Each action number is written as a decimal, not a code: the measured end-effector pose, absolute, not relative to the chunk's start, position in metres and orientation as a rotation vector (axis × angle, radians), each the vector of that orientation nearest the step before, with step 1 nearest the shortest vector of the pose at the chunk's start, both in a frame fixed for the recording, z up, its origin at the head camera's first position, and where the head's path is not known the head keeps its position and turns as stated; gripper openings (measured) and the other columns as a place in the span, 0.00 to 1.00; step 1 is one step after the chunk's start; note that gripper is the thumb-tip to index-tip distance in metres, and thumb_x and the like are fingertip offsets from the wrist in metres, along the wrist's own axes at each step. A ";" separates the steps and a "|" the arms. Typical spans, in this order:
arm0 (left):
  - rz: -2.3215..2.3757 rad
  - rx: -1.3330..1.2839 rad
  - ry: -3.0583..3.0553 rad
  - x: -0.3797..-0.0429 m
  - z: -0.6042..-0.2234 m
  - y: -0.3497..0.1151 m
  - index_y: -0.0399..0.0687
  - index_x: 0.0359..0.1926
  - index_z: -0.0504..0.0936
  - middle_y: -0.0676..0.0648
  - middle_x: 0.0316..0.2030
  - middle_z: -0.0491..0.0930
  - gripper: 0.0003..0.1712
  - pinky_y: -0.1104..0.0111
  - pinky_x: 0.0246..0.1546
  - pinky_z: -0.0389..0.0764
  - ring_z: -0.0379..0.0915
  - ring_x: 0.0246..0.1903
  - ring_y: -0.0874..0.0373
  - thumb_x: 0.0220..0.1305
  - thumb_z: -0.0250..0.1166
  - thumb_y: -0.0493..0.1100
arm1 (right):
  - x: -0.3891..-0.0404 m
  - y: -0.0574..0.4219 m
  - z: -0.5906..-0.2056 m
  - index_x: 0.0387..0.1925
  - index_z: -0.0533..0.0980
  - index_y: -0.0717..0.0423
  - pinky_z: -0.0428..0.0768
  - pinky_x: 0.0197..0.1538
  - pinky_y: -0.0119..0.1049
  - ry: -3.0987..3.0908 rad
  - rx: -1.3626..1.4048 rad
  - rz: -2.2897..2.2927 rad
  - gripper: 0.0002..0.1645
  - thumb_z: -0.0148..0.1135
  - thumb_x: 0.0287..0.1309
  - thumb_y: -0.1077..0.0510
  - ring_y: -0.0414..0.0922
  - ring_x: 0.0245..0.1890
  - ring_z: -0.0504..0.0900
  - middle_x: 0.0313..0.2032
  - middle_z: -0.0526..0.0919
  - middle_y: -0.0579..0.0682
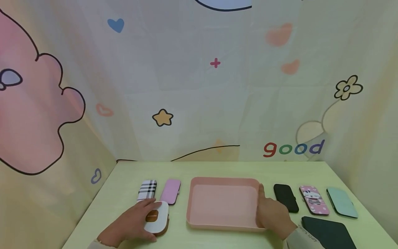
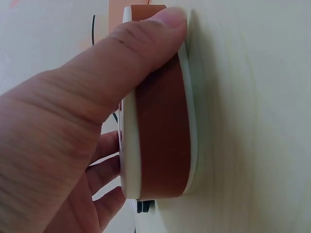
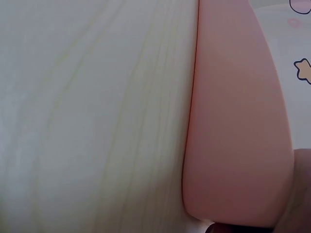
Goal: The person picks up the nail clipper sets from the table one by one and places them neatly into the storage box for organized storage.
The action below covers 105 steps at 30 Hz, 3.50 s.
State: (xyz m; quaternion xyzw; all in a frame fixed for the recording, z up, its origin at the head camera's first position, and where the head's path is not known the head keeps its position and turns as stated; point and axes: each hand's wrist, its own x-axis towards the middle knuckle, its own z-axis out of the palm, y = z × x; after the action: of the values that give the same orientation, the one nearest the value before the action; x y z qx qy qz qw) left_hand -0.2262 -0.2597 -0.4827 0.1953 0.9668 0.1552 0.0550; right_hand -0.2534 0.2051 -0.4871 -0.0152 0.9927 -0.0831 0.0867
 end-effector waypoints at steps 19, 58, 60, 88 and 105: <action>0.451 0.579 2.946 -0.229 -0.481 -0.258 0.60 0.71 0.69 0.43 0.71 0.65 0.60 0.47 0.58 0.75 0.62 0.68 0.43 0.34 0.82 0.67 | -0.256 0.206 -0.482 0.77 0.38 0.69 0.59 0.18 0.37 2.974 -0.072 -0.220 0.57 0.61 0.57 0.58 0.44 0.14 0.68 0.17 0.73 0.49; 0.373 0.701 2.932 -0.226 -0.478 -0.251 0.61 0.69 0.69 0.45 0.61 0.71 0.60 0.43 0.59 0.66 0.64 0.59 0.48 0.33 0.77 0.76 | -0.259 0.203 -0.483 0.77 0.37 0.68 0.57 0.19 0.36 2.926 -0.067 -0.186 0.58 0.62 0.59 0.56 0.43 0.14 0.67 0.17 0.73 0.49; 0.366 0.717 2.955 -0.226 -0.477 -0.250 0.63 0.69 0.69 0.47 0.60 0.71 0.59 0.45 0.59 0.67 0.64 0.58 0.50 0.34 0.76 0.76 | -0.259 0.202 -0.482 0.77 0.37 0.68 0.57 0.19 0.36 2.936 -0.076 -0.189 0.58 0.62 0.59 0.56 0.43 0.14 0.67 0.16 0.73 0.49; 0.289 0.940 3.052 -0.256 -0.435 -0.194 0.64 0.69 0.70 0.52 0.60 0.73 0.55 0.55 0.56 0.73 0.67 0.56 0.55 0.37 0.75 0.72 | -0.258 0.200 -0.480 0.78 0.38 0.67 0.59 0.19 0.37 2.952 -0.085 -0.166 0.57 0.62 0.60 0.57 0.44 0.15 0.68 0.18 0.72 0.50; 0.282 1.067 3.014 -0.278 -0.426 -0.151 0.62 0.70 0.69 0.52 0.58 0.73 0.54 0.58 0.54 0.73 0.66 0.54 0.57 0.39 0.74 0.71 | -0.254 0.202 -0.483 0.77 0.40 0.69 0.57 0.18 0.36 2.955 -0.074 -0.137 0.59 0.65 0.56 0.57 0.43 0.13 0.65 0.16 0.72 0.49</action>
State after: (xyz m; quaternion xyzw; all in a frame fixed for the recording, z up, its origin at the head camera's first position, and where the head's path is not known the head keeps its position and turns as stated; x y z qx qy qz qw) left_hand -0.2779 -0.1513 -0.4260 0.3322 0.9385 0.0878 -0.0340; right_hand -0.2543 0.2024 -0.4828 -0.0248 0.9945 -0.0461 0.0909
